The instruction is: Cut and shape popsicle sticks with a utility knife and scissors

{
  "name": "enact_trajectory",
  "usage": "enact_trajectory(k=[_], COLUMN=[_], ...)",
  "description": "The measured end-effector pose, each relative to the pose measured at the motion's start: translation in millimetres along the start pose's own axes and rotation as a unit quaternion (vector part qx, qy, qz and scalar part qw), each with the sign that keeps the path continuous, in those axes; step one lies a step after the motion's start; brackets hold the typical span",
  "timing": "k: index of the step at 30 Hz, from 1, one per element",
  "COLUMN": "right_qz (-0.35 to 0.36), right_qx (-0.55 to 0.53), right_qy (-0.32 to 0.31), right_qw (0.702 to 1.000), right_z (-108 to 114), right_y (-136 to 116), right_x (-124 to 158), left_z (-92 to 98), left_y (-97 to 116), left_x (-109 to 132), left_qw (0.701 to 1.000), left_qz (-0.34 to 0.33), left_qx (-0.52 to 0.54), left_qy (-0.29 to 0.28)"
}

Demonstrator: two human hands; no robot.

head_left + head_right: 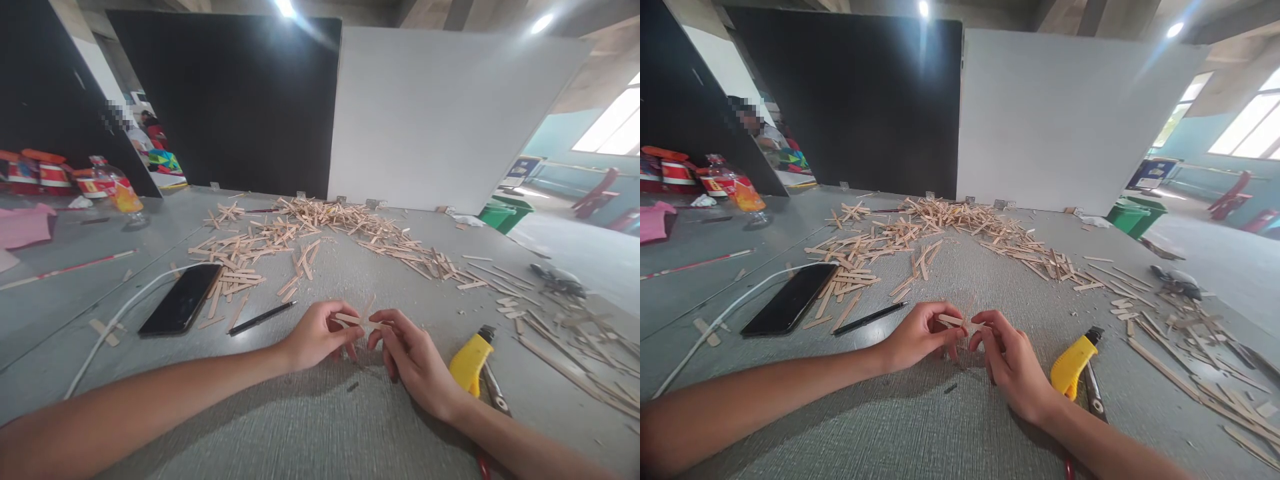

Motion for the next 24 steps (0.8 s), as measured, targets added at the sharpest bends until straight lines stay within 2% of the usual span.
enact_trajectory(k=[8,14,17,20,22,24], right_qz=[0.002,0.003,-0.008,-0.02,-0.011,0.04], right_qx=[0.019,0.021,-0.014,-0.026,0.021,0.111], right_qy=[-0.004,0.005,0.026,0.066,0.085,0.065], right_qw=[1.0,1.0,1.0,0.997,0.996,0.991], right_z=[0.0,0.2,2.7,9.1,12.9,9.3], right_y=[0.4,0.5,3.2,7.2,4.8,-6.8], right_x=[-0.9,-1.4,-1.4,-1.7,-2.8,-4.6], left_z=[-7.1,-9.0,-3.3,13.0,22.8,27.3], left_y=[-1.6,0.5,4.7,8.1,7.6,6.4], left_x=[3.4,4.2,3.8,3.7,4.0,3.6], left_qw=[0.999,0.999,1.0,0.996,0.99,0.988], left_qz=[0.005,0.003,-0.017,-0.044,-0.053,-0.056], left_qx=[0.012,0.005,0.003,0.0,-0.002,-0.007], left_qy=[-0.037,-0.033,0.001,0.082,0.128,0.147])
Point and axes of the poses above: each hand's wrist, its own x-axis away from the middle knuckle, its own z-axis out of the back of the hand, y = z × x, the point moved 9 cm from there along -x, towards the middle knuckle, and after that the axes turned 1 degree about -x, right-handed, at the moved point
